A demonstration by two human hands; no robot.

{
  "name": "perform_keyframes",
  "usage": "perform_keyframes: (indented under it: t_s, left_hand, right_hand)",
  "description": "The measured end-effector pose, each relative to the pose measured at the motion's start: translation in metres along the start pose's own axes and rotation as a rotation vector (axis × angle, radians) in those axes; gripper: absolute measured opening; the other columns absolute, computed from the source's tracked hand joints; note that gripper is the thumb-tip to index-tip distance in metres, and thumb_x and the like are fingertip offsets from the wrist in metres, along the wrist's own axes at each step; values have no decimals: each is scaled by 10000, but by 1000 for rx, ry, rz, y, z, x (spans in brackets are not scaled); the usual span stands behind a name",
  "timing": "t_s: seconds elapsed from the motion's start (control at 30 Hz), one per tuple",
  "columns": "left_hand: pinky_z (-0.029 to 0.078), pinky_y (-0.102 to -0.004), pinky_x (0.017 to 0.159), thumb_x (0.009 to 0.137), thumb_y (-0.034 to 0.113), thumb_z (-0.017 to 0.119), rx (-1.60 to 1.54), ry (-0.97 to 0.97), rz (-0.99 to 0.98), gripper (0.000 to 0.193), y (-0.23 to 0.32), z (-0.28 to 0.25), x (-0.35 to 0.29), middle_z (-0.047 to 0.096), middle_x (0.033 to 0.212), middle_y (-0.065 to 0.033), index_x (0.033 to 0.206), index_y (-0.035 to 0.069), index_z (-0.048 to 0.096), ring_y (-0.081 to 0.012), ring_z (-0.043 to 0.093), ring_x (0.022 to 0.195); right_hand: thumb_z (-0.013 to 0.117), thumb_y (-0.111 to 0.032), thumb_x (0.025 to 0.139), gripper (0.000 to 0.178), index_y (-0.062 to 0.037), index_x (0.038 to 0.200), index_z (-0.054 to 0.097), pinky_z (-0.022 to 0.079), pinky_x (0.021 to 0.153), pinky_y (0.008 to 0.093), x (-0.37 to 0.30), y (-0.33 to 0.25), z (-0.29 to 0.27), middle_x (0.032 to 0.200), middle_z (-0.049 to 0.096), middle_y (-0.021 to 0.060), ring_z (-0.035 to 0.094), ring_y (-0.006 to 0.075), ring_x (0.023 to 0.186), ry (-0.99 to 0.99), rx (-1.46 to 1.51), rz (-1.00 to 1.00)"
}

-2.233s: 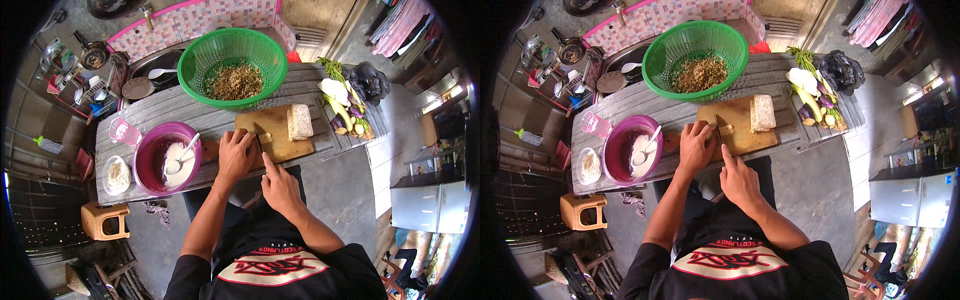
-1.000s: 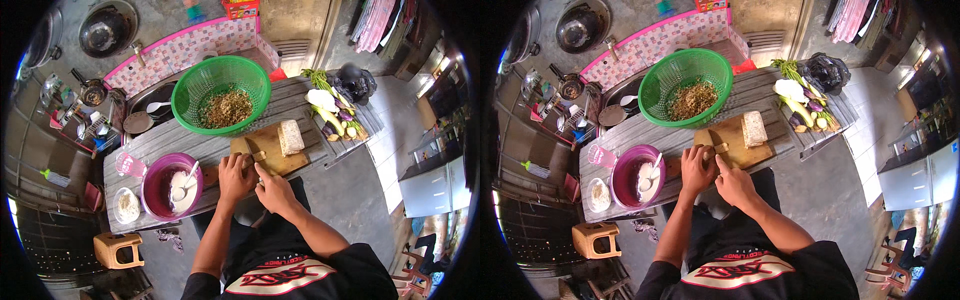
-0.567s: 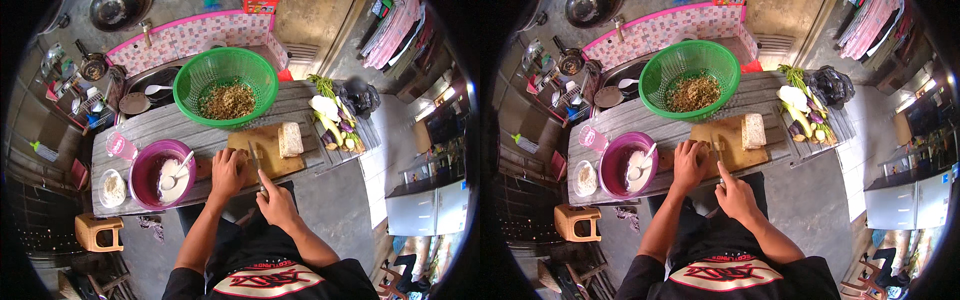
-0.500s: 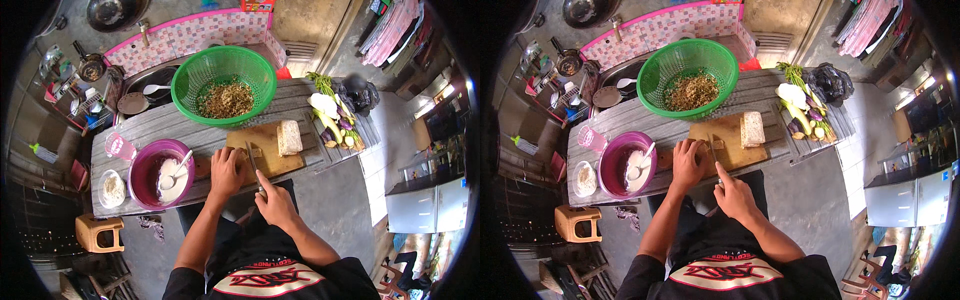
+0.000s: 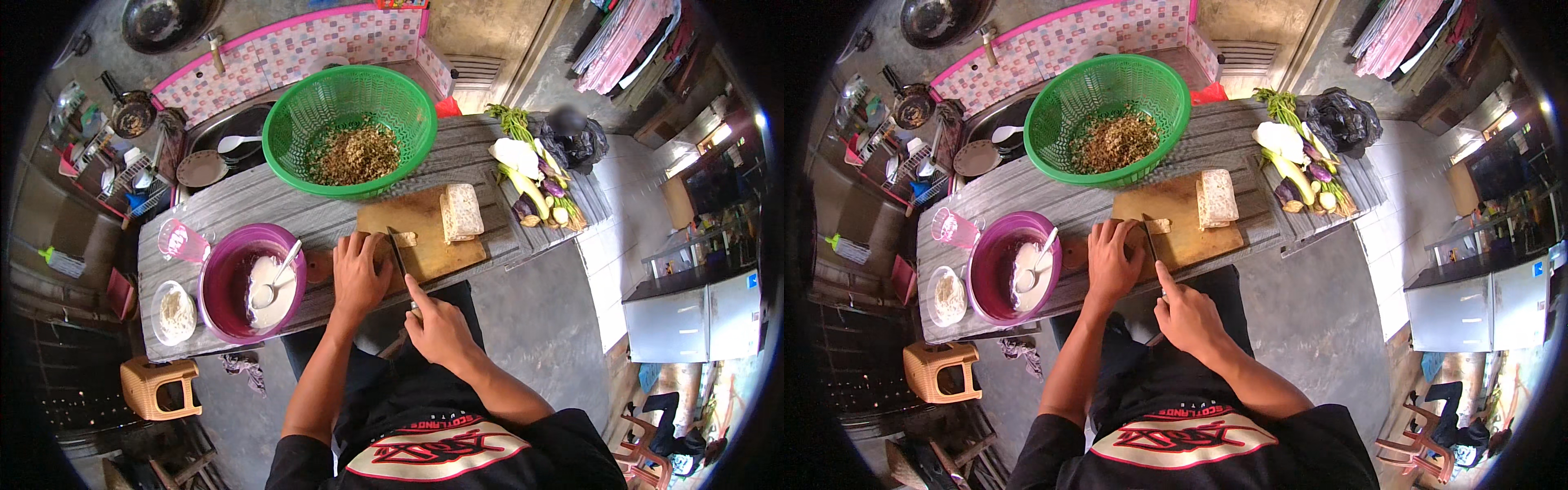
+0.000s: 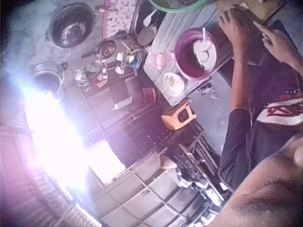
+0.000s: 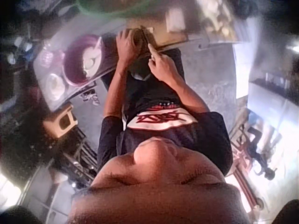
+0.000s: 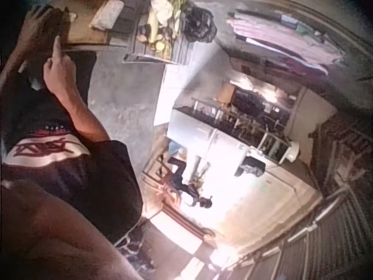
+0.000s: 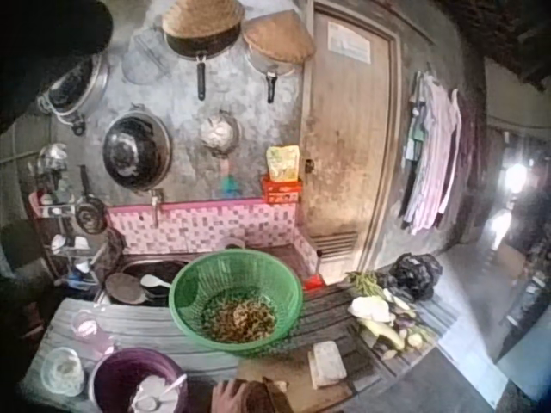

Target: The person cuts tempeh into pieces on a wooden board using a knife and then places the pieces into a bowl containing a white liquid and stirs it with a spoon, before adding seasoning from a small yellow packet.

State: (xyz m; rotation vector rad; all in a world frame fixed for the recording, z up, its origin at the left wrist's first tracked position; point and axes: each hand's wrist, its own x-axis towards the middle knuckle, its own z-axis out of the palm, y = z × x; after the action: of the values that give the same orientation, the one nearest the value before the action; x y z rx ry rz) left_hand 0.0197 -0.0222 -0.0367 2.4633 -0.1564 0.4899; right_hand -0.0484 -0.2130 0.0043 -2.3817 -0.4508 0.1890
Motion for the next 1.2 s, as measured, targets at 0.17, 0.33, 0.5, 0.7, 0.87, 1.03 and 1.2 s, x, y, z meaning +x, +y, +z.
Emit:
perform_keyframes:
  t_s: [0.17,0.33,0.5,0.7,0.87,1.03,1.2]
  left_hand:
    - [453,-497,1003,815,144,775,1,7,25,475,-4,5,-1,629,1188,-128,1280,99,682,-376,561,1142]
    - [459,-493,971,805,111,763,9,35,63,443,-7,3,0,637,1155,-134,1241,94,684,-385,573,1113]
    - [460,-493,965,821,90,754,-51,65,64,404,-3,1,1,652,1140,-135,1216,93,671,-393,580,1084]
    - [471,-487,969,830,47,738,-78,87,76,399,-4,0,-1,676,1121,-138,1222,66,663,-389,593,1077]
    - [477,-487,976,841,48,739,-67,73,84,402,-1,-1,-1,688,1142,-135,1236,59,667,-385,597,1085]
    - [480,-480,995,862,66,748,-46,65,111,421,0,-1,0,704,1196,-129,1277,74,674,-384,602,1112]
    - [473,-484,1016,862,66,761,-33,34,104,411,-2,-1,0,684,1218,-142,1264,74,676,-389,603,1132]
  right_hand:
    - [642,-159,968,678,-3,1601,454,602,777,567,7,-7,-2,906,739,271,733,474,822,-10,-25,27]
    - [629,-158,968,666,20,1587,459,605,781,575,29,-9,-3,902,744,283,742,469,833,-3,-71,49]
    - [687,-155,953,676,0,1578,480,564,842,578,43,2,-2,915,725,333,711,524,895,46,86,40]
    - [666,-185,962,663,-45,1582,478,579,816,579,38,9,-17,886,749,273,722,496,840,126,107,21]
    - [686,-213,970,673,-87,1594,470,580,746,593,36,31,-20,824,746,246,719,503,774,212,-99,63]
    - [696,-203,980,619,-105,1561,505,597,776,566,34,25,-23,1082,733,269,740,452,925,285,-207,38]
    - [660,-167,1006,463,-59,1452,604,616,750,519,46,17,-22,1172,640,217,744,423,925,281,-383,49]
